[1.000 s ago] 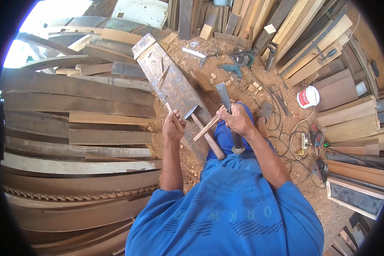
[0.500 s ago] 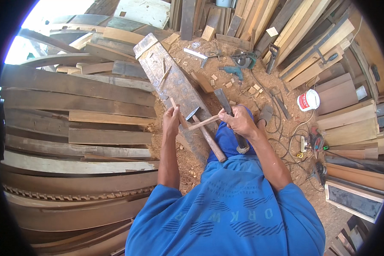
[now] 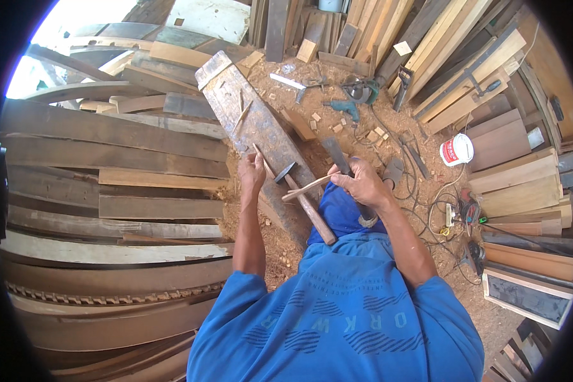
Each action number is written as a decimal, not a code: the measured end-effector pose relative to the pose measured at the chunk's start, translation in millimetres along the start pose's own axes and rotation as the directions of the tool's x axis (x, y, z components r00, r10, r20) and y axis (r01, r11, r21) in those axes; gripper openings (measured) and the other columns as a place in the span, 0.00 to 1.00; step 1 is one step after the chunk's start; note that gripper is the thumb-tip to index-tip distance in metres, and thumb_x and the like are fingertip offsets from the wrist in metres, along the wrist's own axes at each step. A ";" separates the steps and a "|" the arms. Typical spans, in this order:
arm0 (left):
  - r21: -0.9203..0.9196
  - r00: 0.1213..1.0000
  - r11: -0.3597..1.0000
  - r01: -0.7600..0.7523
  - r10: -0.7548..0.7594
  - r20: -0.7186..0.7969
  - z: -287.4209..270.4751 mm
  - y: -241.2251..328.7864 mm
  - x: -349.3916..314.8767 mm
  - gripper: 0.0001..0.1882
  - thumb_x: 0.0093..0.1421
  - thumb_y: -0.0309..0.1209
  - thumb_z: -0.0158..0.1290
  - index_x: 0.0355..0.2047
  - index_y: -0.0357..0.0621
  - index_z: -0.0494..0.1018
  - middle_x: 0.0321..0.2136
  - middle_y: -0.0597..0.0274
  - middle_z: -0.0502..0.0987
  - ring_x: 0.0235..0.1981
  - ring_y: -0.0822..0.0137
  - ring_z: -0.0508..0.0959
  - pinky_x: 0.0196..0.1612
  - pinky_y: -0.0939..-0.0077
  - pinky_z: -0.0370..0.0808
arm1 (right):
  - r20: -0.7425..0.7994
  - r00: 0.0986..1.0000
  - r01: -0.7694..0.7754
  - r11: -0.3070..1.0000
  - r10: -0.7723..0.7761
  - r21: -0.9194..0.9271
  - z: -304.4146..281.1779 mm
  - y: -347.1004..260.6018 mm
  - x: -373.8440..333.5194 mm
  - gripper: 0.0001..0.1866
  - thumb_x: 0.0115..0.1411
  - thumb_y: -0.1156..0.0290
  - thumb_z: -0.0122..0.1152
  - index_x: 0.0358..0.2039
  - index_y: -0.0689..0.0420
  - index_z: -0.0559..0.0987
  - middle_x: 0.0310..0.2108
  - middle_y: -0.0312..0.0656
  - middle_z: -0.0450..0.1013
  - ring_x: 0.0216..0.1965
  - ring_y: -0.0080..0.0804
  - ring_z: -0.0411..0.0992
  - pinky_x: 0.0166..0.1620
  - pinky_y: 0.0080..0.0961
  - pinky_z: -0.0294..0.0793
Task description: The person uses a chisel and a hammer to shave a small piece of wood, holding the wood with one hand and striking the chisel with the hammer.
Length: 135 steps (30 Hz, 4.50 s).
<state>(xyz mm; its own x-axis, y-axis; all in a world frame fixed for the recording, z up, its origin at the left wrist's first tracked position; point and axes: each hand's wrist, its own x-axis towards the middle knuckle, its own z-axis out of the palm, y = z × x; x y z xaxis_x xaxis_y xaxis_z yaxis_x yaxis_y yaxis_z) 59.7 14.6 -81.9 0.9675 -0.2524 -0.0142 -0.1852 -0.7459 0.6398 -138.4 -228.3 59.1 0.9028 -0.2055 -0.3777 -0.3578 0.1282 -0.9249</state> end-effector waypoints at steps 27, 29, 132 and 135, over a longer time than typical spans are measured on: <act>-0.823 0.885 0.409 0.394 0.072 0.460 -75.8 188.1 -107.0 0.19 0.72 0.42 0.38 0.29 0.47 0.70 0.20 0.71 0.70 0.21 0.79 0.69 0.24 0.83 0.65 | 0.316 0.948 -0.253 0.676 0.031 0.692 82.3 -50.0 -93.0 0.09 0.69 0.65 0.45 0.42 0.57 0.67 0.21 0.30 0.58 0.19 0.17 0.60 0.27 0.25 0.72; -0.795 0.876 0.467 0.388 0.080 0.475 -79.9 193.9 -114.6 0.19 0.72 0.42 0.37 0.29 0.47 0.70 0.20 0.71 0.70 0.21 0.80 0.68 0.24 0.83 0.65 | 0.290 0.956 -0.244 0.686 0.050 0.686 80.7 -52.5 -100.9 0.09 0.69 0.64 0.44 0.41 0.57 0.67 0.21 0.30 0.58 0.18 0.17 0.59 0.25 0.24 0.70; -0.823 0.867 0.449 0.348 0.181 0.465 -63.7 239.3 -124.3 0.18 0.72 0.43 0.38 0.39 0.42 0.71 0.25 0.67 0.73 0.25 0.78 0.71 0.28 0.83 0.70 | 0.107 0.994 -0.065 0.611 -0.031 0.789 44.7 -79.0 -122.1 0.08 0.69 0.66 0.44 0.39 0.56 0.68 0.20 0.29 0.59 0.17 0.15 0.58 0.22 0.21 0.68; -0.811 0.878 0.521 0.265 0.217 0.427 -68.1 232.2 -122.4 0.18 0.72 0.42 0.38 0.31 0.46 0.69 0.21 0.72 0.69 0.21 0.81 0.67 0.23 0.85 0.64 | 0.219 0.976 -0.171 0.623 0.000 0.763 54.8 -73.2 -125.8 0.08 0.69 0.65 0.45 0.38 0.56 0.67 0.20 0.29 0.59 0.16 0.16 0.58 0.21 0.22 0.67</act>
<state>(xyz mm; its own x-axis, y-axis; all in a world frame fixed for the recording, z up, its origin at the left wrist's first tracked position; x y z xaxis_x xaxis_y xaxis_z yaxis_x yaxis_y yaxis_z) -90.0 -85.7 120.8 0.7357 -0.6467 -0.2015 0.2998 0.0441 0.9530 -212.7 -158.6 176.7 0.9332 0.0119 -0.3590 -0.1953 0.8556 -0.4793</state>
